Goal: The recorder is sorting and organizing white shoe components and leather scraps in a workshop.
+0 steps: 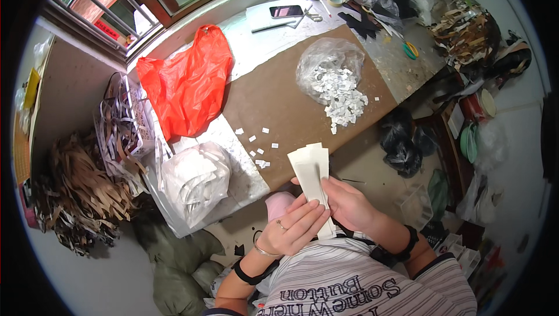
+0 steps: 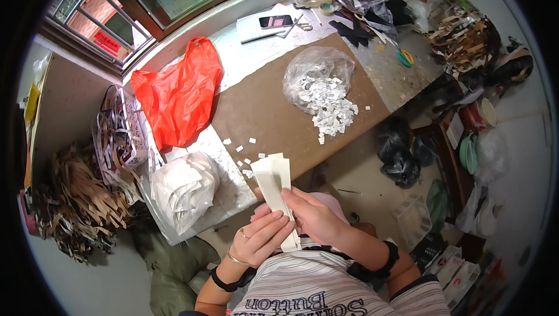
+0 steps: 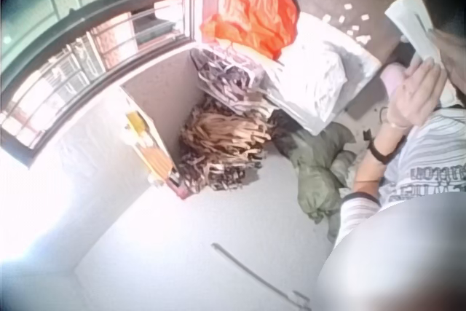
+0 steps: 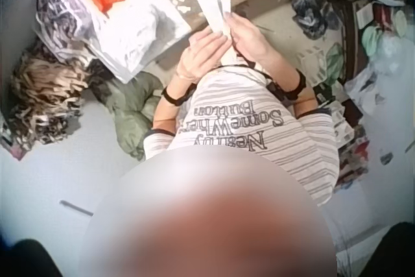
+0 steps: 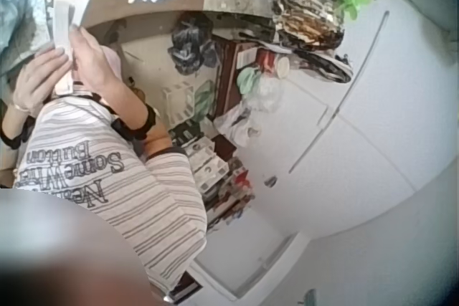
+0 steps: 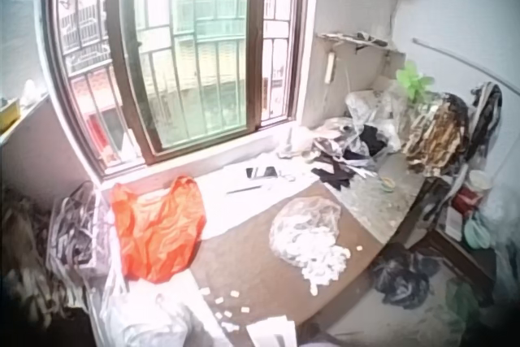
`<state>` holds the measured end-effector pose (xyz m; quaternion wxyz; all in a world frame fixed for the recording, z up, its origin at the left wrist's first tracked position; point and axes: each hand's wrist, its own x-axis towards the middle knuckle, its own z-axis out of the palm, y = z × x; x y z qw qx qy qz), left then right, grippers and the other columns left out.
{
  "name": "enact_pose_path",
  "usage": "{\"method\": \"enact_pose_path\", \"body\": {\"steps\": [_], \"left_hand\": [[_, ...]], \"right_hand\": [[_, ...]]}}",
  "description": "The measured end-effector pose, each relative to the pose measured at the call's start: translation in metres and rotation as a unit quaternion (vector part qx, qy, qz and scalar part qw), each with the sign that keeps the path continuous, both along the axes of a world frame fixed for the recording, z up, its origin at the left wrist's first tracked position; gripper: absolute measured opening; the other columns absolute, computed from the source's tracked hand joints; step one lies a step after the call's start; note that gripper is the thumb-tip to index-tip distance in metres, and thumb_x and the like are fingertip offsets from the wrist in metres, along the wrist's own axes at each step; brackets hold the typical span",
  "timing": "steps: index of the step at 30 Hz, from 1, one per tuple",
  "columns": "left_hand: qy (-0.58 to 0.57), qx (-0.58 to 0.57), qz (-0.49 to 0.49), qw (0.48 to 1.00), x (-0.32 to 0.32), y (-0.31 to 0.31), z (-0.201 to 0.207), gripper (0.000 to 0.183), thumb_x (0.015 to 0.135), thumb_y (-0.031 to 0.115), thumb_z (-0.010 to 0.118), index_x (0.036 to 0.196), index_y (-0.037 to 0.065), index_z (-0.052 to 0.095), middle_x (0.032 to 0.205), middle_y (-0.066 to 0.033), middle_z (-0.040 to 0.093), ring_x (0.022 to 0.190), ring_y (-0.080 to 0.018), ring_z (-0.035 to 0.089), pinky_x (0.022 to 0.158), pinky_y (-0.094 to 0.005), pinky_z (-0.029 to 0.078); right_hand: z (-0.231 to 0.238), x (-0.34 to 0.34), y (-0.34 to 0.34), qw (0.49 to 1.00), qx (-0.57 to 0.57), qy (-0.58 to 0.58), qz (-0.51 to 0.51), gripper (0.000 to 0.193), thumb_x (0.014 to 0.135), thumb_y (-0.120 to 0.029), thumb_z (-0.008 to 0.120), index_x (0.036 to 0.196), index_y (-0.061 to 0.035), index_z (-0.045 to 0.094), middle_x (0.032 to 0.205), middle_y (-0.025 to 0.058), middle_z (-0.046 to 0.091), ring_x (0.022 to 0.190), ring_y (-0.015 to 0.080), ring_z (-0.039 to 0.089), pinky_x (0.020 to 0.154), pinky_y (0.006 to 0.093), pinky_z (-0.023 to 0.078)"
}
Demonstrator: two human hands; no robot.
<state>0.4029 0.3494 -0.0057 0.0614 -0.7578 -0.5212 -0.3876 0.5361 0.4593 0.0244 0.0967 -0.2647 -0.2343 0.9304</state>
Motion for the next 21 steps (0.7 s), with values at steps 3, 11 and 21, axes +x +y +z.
{"method": "enact_pose_path", "body": {"steps": [3,11,21], "left_hand": [[-0.071,-0.052,-0.018,0.996,0.005,0.005,0.005,0.03,0.071,-0.004,0.058,0.099,0.0,0.068,0.103,-0.009,0.063,0.1,-0.0228,0.06,0.088,-0.0331,0.052],[-0.649,-0.229,0.039,0.724,-0.009,0.011,0.001,0.076,0.077,0.033,0.07,0.136,0.006,0.032,0.135,-0.0171,0.039,0.125,-0.0247,0.04,0.096,-0.038,0.038],[-0.785,-0.359,-0.034,0.503,0.011,0.057,0.008,0.027,0.092,0.016,0.055,0.112,-0.002,0.055,0.069,-0.0049,0.06,0.055,-0.0091,0.053,0.076,-0.0291,0.051]], "right_hand": [[-0.011,0.009,0.001,0.993,0.092,-0.056,0.039,0.042,0.1,-0.023,0.03,0.133,0.0027,0.032,0.113,0.0149,0.056,0.103,0.0209,0.056,0.093,0.0322,0.043],[-0.006,0.016,0.019,0.993,0.105,-0.045,0.031,0.033,0.1,-0.022,0.035,0.12,0.0021,0.045,0.092,0.01,0.06,0.081,0.0141,0.058,0.074,0.0248,0.047],[-0.038,0.021,0.015,0.979,0.127,0.003,0.157,0.017,0.097,-0.014,0.042,0.084,-0.003,0.047,0.084,0.0086,0.055,0.068,0.0142,0.054,0.06,0.0235,0.045]]}}
